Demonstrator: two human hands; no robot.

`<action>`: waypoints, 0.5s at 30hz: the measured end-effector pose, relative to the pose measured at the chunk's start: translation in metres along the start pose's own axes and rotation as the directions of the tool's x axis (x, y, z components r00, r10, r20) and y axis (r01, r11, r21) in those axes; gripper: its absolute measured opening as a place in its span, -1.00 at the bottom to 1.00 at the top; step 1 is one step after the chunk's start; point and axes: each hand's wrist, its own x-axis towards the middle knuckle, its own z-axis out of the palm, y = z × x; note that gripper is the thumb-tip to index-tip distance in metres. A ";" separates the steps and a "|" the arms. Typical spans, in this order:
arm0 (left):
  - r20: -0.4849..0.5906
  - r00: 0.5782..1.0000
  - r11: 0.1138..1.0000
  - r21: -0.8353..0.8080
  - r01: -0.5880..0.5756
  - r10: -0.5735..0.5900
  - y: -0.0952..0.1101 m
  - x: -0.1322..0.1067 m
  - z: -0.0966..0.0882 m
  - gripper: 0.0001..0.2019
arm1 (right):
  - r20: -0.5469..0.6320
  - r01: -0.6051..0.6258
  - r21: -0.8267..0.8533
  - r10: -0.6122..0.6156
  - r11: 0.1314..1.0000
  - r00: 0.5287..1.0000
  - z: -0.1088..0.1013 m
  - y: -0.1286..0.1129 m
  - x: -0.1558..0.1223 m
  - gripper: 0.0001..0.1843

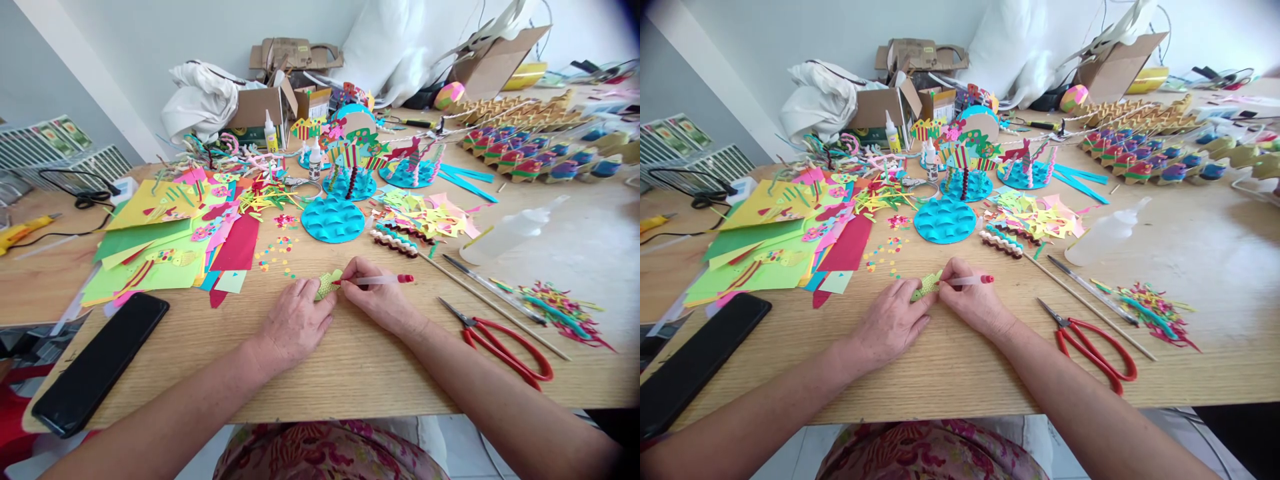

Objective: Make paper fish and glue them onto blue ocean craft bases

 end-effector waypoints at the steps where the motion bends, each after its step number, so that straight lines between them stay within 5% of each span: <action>1: -0.003 1.000 1.000 0.000 -0.001 0.001 0.000 0.000 0.000 -0.70 | -0.002 0.001 -0.004 -0.001 1.000 1.000 0.000 0.000 0.000 -0.94; 15: -0.017 1.000 1.000 0.010 -0.005 0.005 0.000 0.000 0.002 -0.70 | -0.016 -0.008 -0.053 0.008 0.999 1.000 0.000 0.000 0.001 -0.94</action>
